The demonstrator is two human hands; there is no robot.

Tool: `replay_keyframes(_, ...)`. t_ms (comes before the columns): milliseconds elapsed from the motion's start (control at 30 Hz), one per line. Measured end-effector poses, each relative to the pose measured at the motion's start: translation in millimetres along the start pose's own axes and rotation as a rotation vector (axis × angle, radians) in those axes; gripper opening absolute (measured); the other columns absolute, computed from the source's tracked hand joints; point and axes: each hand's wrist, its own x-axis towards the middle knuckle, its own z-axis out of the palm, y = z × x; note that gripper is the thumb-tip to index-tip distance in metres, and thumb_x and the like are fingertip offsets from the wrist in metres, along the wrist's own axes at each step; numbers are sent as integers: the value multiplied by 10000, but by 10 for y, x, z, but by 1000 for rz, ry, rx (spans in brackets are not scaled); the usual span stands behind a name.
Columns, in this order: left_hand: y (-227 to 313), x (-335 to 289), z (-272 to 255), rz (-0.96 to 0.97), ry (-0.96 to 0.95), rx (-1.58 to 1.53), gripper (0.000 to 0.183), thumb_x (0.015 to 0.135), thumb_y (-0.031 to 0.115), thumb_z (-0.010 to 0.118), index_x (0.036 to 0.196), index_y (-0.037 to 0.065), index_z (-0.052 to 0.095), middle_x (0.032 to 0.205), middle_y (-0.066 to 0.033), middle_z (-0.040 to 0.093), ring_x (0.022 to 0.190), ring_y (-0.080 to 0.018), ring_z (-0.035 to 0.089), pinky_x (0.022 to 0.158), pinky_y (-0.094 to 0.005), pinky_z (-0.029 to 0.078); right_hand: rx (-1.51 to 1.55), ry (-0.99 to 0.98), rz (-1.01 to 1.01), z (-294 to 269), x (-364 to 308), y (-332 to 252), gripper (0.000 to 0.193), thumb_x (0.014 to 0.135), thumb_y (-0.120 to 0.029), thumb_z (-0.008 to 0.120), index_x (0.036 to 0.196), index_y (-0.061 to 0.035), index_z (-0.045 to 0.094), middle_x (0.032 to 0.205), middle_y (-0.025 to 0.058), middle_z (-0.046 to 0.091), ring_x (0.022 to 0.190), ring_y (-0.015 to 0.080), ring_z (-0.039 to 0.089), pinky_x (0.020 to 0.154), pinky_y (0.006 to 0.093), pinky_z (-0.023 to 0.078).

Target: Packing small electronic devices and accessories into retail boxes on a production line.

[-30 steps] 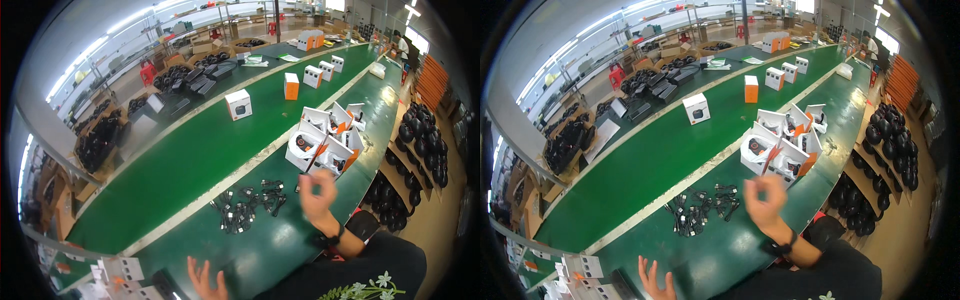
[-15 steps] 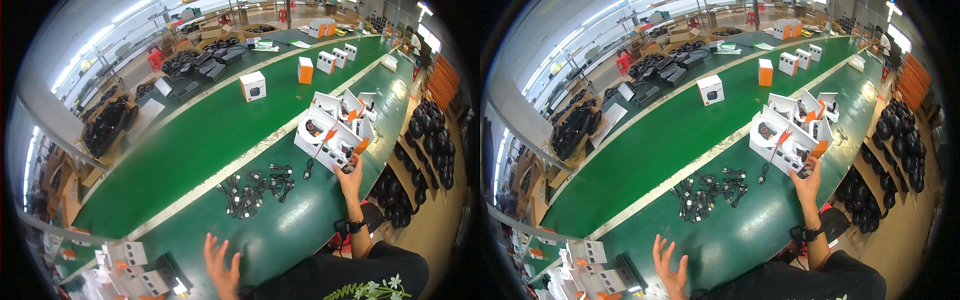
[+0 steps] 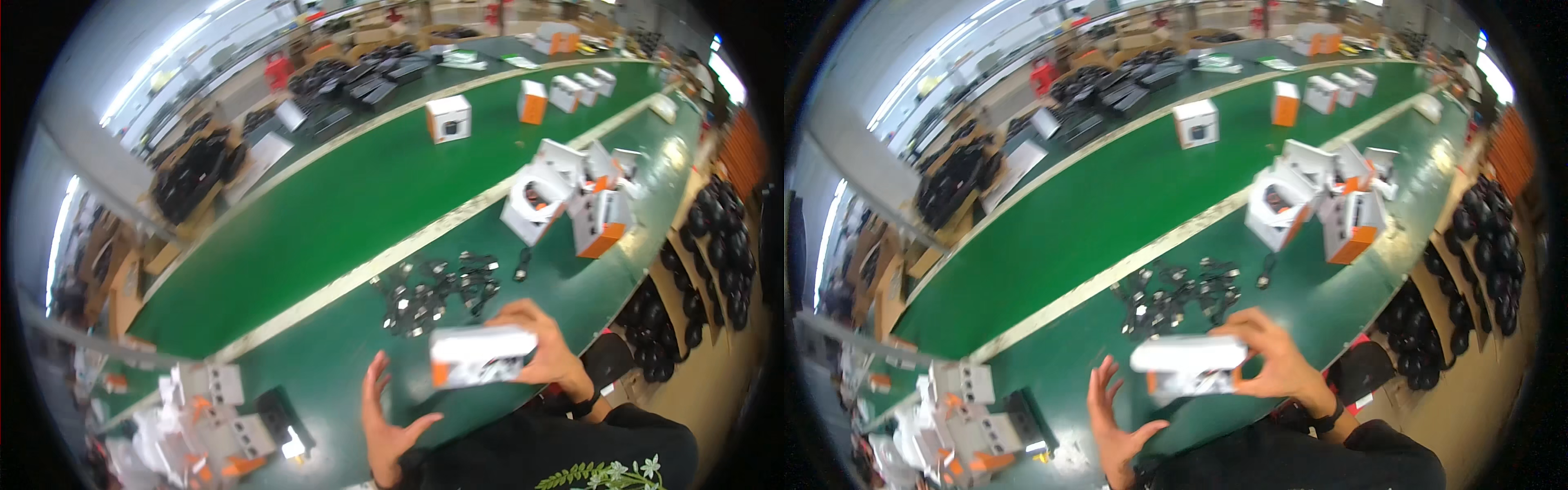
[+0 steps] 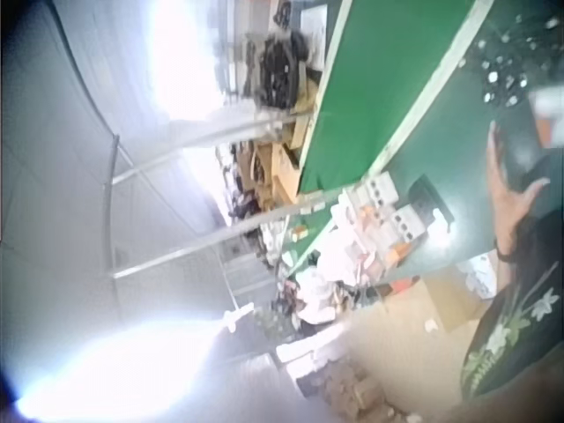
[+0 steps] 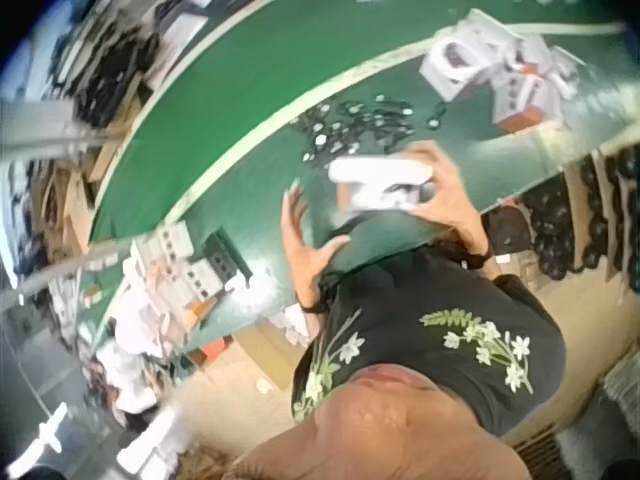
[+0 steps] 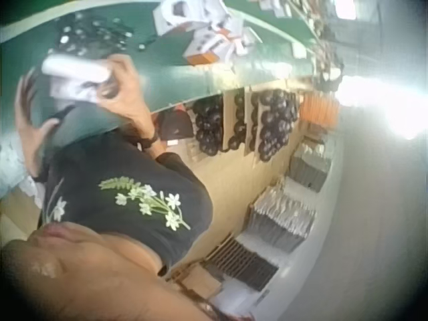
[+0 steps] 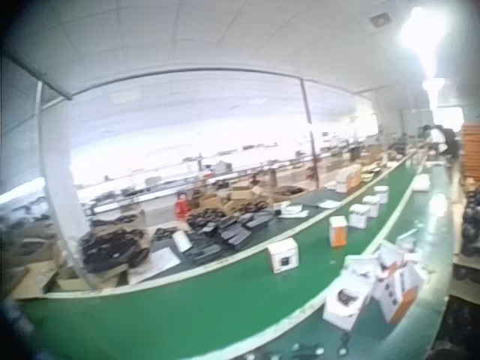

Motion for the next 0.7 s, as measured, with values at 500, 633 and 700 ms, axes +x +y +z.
replay_keyframes(500,-361,-625,-446,-308,375,-87,1041,648,95,1051,1538,22,518,1423,-178,673,1351,-286,637,1156,-435,513,-655,210,222,-133,69,907,491,860,165,559,1288,-3,731,1338,222,636,1218,426,631,1052,486,530)
replay_keyframes(633,-382,-610,-395,-273,394,-170,1041,657,104,1050,1544,22,510,1423,-189,670,1352,-293,637,1148,-438,520,-587,67,187,-278,19,1070,424,855,184,609,1205,7,769,1287,199,654,1124,402,671,959,461,559)
replay_keyframes(700,-429,-610,-395,-272,393,-183,1042,661,110,1050,1546,20,507,1421,-193,670,1351,-294,637,1145,-439,522,-556,69,251,-328,23,1190,397,846,177,644,1176,6,782,1269,186,661,1086,394,685,923,456,568)
